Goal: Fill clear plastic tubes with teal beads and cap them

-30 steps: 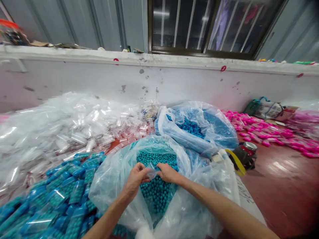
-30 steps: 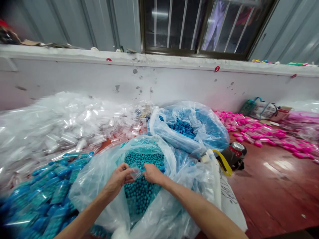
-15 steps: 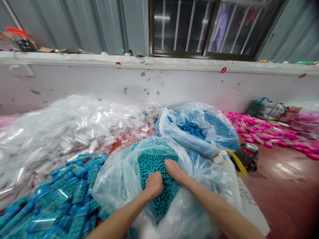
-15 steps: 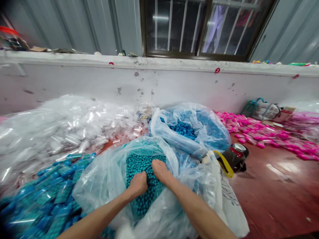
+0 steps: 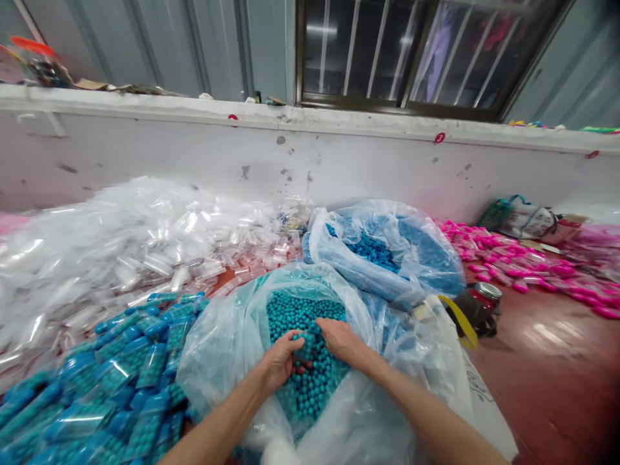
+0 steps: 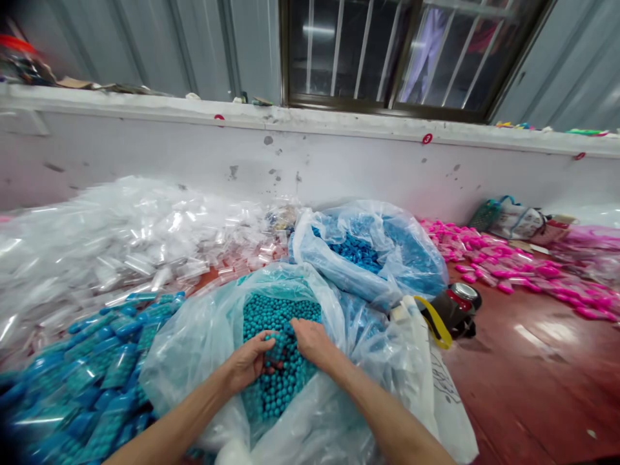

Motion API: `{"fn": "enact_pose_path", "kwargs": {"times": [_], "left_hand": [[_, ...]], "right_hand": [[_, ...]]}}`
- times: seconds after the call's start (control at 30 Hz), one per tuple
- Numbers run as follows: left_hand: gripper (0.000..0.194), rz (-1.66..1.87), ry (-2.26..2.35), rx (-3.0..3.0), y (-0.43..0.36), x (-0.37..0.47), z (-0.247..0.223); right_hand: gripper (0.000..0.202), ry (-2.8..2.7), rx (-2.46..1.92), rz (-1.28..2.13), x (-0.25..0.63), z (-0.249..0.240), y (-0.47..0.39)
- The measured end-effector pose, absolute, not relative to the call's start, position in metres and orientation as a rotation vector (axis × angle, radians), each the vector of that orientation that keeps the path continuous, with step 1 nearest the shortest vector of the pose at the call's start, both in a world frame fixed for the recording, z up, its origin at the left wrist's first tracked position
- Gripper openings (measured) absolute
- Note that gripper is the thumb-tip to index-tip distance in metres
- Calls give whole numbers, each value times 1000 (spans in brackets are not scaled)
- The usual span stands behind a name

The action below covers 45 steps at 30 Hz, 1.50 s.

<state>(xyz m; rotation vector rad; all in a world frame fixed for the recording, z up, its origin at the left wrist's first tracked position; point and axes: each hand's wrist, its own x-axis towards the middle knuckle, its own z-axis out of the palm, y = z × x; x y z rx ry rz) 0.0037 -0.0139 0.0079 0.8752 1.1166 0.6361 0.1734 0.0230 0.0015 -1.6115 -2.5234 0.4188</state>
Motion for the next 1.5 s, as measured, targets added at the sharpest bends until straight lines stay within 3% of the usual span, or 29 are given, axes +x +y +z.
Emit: {"fn": "enact_pose_path", "kwargs": {"times": [0.17, 0.37, 0.43, 0.6, 0.77, 1.03, 1.2, 1.33, 1.5], "left_hand": [[48, 772, 1049, 724, -17, -1, 9], [37, 946, 1200, 885, -20, 2, 7], [36, 970, 1223, 979, -21, 2, 7], [44, 897, 1159, 975, -24, 0, 6], [43, 943, 1148, 1050, -31, 2, 4], [60, 958, 1114, 987, -40, 6, 11], [43, 929, 1083, 1061, -42, 9, 7], [33, 1036, 1258, 1097, -38, 13, 0], [38, 1016, 1192, 1076, -37, 4, 13]], "right_hand": [[29, -2406, -1616, 312, 172, 5, 18], [28, -2071, -1419, 1254, 163, 21, 14], [27, -2000, -1371, 1388, 162, 24, 14], [23, -1944, -1338, 1392, 164, 32, 12], [29, -2257, -1271, 1240, 164, 47, 5], [28, -2445, -1309, 1103, 162, 50, 2], [31, -2487, -1287, 1039, 167, 31, 0], [35, -2318, -1234, 1171, 169, 3, 6], [46, -1735, -1295, 1770, 174, 5, 10]]}}
